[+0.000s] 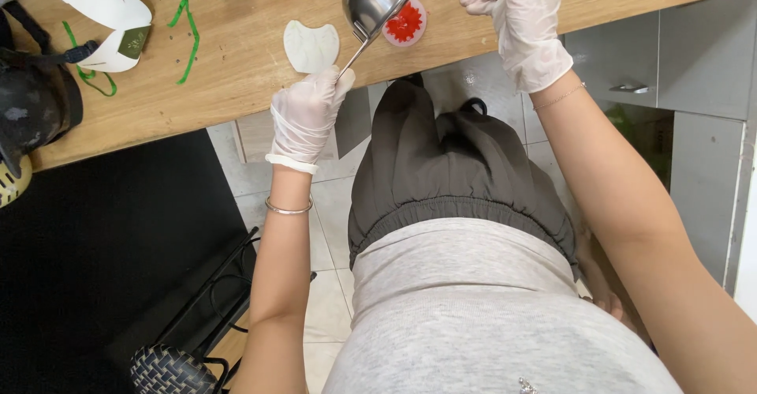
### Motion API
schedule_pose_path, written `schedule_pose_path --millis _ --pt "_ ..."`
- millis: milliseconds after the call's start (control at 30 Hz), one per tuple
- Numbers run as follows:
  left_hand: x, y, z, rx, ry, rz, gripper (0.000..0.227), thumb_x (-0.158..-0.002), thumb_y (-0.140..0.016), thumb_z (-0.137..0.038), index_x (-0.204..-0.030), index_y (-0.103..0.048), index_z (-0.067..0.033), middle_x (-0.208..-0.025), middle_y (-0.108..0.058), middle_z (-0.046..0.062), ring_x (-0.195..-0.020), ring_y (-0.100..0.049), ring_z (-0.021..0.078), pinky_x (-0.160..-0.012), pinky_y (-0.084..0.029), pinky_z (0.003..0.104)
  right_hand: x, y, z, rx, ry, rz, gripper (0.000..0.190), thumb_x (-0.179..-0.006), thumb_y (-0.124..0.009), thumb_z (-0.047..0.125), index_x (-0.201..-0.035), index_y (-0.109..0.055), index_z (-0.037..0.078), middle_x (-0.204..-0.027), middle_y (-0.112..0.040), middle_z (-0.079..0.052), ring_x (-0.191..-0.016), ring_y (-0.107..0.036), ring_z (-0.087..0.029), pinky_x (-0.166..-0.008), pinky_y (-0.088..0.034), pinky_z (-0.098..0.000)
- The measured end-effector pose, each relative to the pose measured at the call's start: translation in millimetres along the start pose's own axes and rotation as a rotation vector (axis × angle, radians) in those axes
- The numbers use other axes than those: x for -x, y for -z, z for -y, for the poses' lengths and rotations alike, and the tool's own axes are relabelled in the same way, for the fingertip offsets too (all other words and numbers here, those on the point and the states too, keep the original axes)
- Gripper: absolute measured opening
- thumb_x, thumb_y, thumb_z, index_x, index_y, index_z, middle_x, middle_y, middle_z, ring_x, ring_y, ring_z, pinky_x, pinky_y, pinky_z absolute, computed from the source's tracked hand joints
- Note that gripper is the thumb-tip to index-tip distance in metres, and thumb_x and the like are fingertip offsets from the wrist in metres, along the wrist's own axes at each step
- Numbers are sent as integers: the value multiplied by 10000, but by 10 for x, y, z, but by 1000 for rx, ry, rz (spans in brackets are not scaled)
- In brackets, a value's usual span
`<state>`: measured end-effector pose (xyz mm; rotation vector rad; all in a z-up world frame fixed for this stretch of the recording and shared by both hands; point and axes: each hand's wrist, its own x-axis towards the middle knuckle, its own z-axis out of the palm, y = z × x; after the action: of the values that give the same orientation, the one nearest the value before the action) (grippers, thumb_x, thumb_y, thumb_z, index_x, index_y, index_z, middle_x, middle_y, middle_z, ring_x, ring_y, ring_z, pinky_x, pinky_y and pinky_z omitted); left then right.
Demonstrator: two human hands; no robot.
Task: Using wax or soap and molds to create small decorative floral elements and attaching them to larger pieces.
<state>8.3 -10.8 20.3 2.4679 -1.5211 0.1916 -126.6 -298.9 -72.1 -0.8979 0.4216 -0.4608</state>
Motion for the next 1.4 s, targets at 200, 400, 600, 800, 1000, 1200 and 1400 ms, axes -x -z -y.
schedule_pose_path --millis 200,400,600,800,1000,1200,1400 --pt "-66 6 99 46 -49 -15 148 -1005 -757 -238 -966 -688 -113 -707 -633 70 -585 -629 266 -497 -461 368 -7 64 -82 -65 8 21 424 -1219 -567 294 -992 -626 -58 -814 -595 -80 -667 -521 -122 -646 -453 -248" --pt "-125 18 297 6 -82 34 253 -995 -780 -275 -839 -641 -131 -667 -616 73 -539 -602 275 -481 -446 385 21 22 -150 6 79 -113 386 -1178 -521 340 -1086 -630 -19 -937 -726 -176 -791 -707 -223 -777 -614 -346" --pt "-175 49 509 48 -155 19 209 -1003 -773 -267 -886 -661 -134 -617 -582 55 -530 -600 255 -487 -445 376 109 -197 -155 122 139 -105 359 -1202 -520 335 -1183 -651 1 -997 -729 -140 -845 -689 -189 -791 -568 -309" --pt "-173 -30 740 37 -224 8 208 -977 -805 -229 -862 -659 -135 -567 -543 52 -489 -569 252 -455 -419 382 208 -460 -46 350 159 -86 303 -1173 -595 267 -1265 -719 6 -1123 -756 -96 -1028 -728 -151 -909 -584 -264" --pt "-212 -35 911 122 -310 -22 136 -924 -800 -111 -1029 -713 -115 -690 -612 65 -556 -594 246 -514 -468 354 271 -459 -70 443 163 -91 260 -1151 -608 240 -1267 -721 36 -1146 -765 -75 -1117 -731 -136 -921 -555 -258" --pt "-225 -154 1020 201 -402 -58 184 -915 -806 -87 -1065 -700 -95 -775 -648 51 -633 -633 237 -558 -486 352 348 -414 -45 456 78 -130 253 -1149 -584 236 -1248 -734 58 -1106 -780 -68 -1018 -706 -107 -868 -527 -240" --pt "-261 -202 964 151 -405 -127 247 -883 -913 -185 -1023 -724 -111 -660 -569 36 -540 -573 214 -498 -460 341 372 -328 -9 501 137 -79 248 -1189 -571 219 -1238 -729 34 -1117 -768 -75 -1057 -711 -112 -906 -539 -246"
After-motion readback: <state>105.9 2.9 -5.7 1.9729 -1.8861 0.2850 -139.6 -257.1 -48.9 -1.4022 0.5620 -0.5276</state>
